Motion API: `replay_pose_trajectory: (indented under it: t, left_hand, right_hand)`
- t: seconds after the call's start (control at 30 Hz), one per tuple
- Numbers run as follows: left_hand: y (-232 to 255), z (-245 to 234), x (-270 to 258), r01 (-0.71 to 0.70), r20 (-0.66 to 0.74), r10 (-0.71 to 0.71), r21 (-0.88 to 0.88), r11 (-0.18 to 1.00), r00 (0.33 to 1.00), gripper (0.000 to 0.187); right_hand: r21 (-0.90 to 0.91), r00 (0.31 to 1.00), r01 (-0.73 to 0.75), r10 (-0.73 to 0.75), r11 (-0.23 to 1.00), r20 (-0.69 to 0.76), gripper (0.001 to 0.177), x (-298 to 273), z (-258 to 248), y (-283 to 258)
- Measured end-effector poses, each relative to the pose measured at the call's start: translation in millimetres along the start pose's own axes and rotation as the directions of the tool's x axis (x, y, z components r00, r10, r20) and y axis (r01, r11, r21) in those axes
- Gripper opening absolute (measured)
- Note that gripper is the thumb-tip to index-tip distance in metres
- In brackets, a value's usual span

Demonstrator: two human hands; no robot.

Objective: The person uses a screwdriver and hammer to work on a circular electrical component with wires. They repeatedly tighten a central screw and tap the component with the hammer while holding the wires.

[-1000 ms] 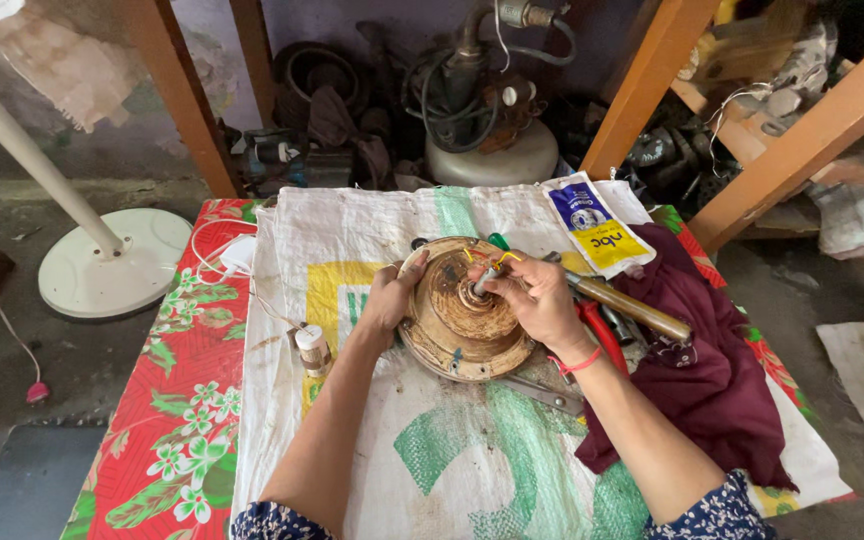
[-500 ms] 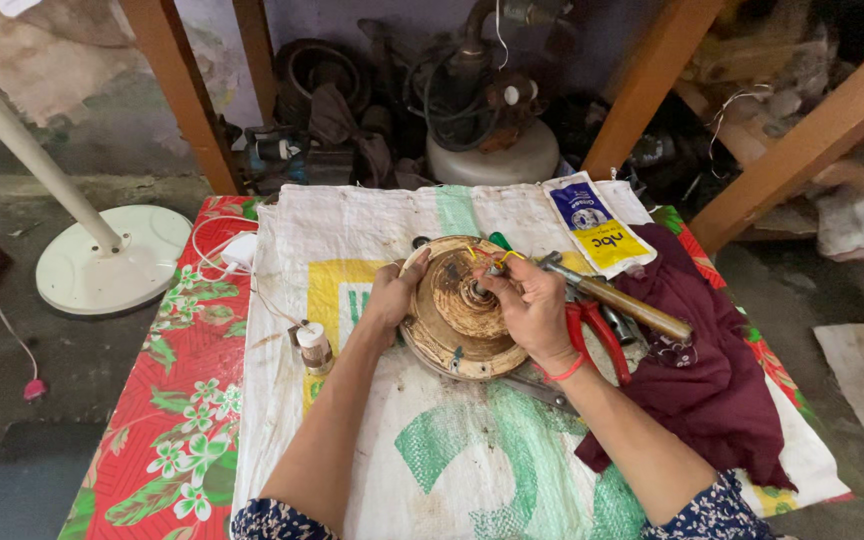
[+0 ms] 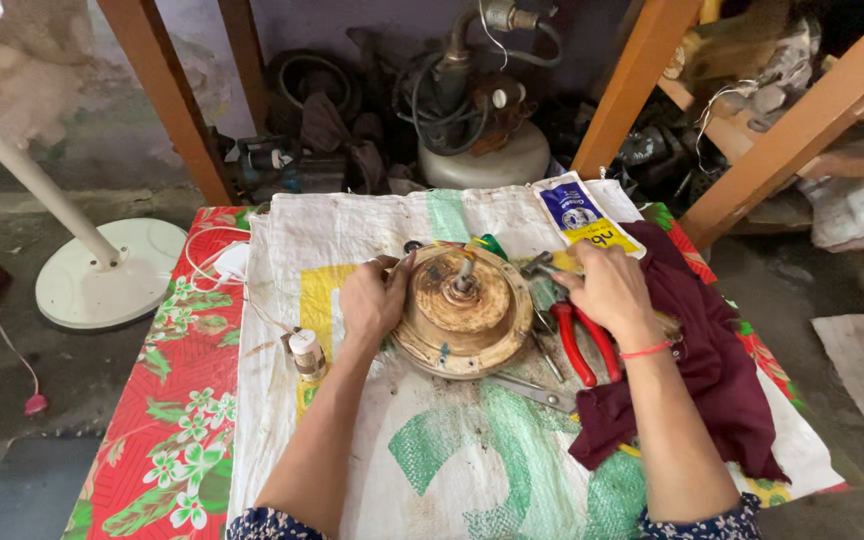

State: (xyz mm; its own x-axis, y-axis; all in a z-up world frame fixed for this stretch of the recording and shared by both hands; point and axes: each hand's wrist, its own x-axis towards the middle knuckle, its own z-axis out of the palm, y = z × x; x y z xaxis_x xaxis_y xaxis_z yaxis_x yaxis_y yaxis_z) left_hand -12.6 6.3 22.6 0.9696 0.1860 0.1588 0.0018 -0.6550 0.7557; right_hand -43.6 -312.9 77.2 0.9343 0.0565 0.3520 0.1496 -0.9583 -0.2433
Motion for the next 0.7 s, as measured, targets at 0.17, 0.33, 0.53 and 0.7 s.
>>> replay_pose_trajectory:
  t: [0.17, 0.33, 0.53, 0.7]
  left_hand:
    - [17, 18, -10, -0.158, -0.087, 0.154, -0.038, 0.987, 0.984, 0.043]
    - [24, 44, -34, -0.549, -0.174, 0.562, 0.12, 0.827, 0.808, 0.061]
    - [72, 21, -33, -0.177, -0.018, 0.201, 0.404, 0.898, 0.979, 0.119]
    - [86, 2, -31, 0.038, 0.108, -0.08, 0.349, 0.936, 0.991, 0.13]
  right_hand:
    - [-0.143, 0.971, -0.145, 0.169, 0.979, 0.169, 0.057, 2, 8, 28]
    - [-0.146, 0.944, -0.217, 0.246, 0.965, 0.22, 0.06, 5, 8, 41]
    - [-0.115, 0.964, -0.221, 0.235, 0.968, 0.126, 0.041, 5, 29, 49]
    - [0.233, 0.901, -0.428, 0.393, 0.873, 0.182, 0.035, 9, 21, 43]
